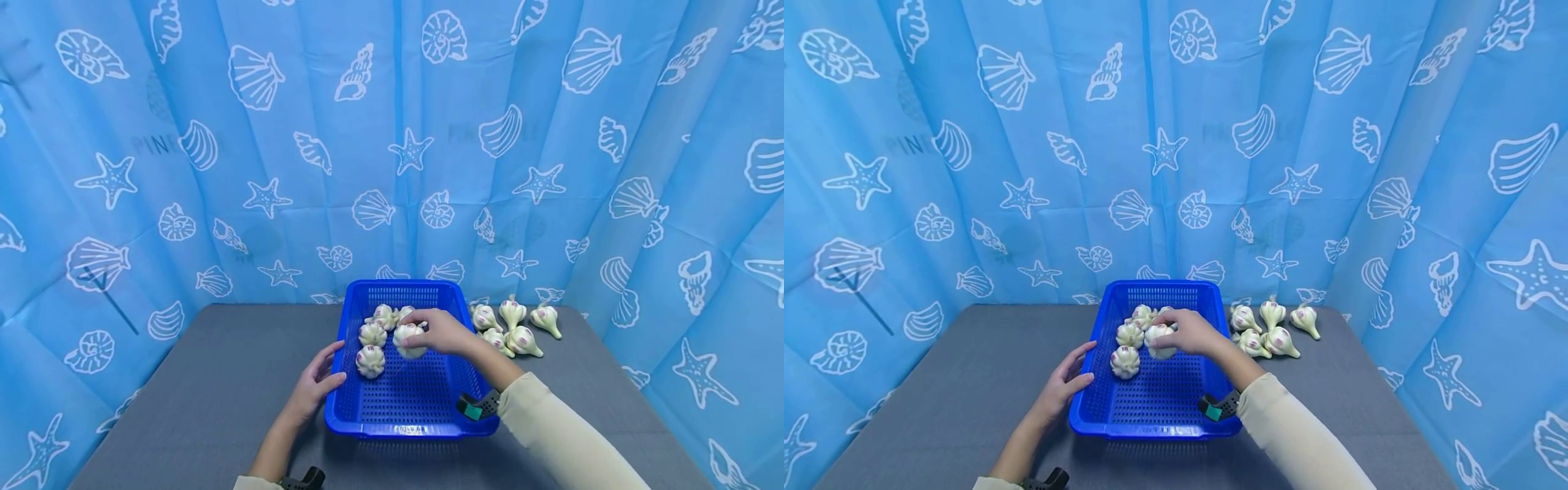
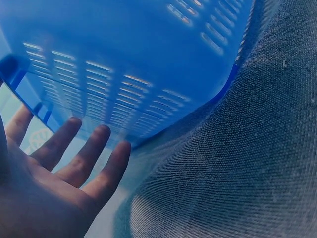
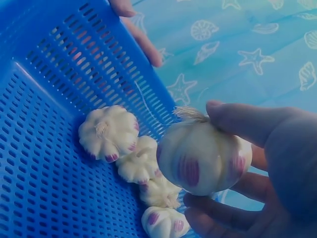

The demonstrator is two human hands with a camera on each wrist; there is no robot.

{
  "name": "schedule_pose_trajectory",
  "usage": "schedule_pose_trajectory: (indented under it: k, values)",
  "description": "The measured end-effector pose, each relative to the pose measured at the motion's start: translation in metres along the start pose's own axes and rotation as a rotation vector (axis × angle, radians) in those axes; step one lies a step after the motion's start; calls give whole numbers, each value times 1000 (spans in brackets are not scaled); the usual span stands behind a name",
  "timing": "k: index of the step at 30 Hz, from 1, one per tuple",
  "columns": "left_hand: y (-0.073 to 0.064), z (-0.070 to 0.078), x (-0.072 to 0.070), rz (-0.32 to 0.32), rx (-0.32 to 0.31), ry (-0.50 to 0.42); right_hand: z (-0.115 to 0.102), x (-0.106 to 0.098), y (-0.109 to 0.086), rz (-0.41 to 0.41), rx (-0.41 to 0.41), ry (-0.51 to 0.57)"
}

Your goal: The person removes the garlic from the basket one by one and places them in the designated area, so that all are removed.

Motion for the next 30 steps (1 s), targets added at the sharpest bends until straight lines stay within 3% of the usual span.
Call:
schedule_pose_trajectory:
  k: [11, 30]
  values:
    - [1, -1, 1, 6, 1, -3, 0, -11, -15, 39, -24, 56]
    - [1, -2, 0, -1, -22, 1, 24, -36, -49, 149, -21, 296]
Point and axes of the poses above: each hand's wrist, its own y-axis towards the middle knuckle, its own x-axis out of the palm, z = x × y, the point moved 2 cm from there along y, towards the middle knuckle, and after that the axes turned 10 degrees about y, right-handed, at the moved point
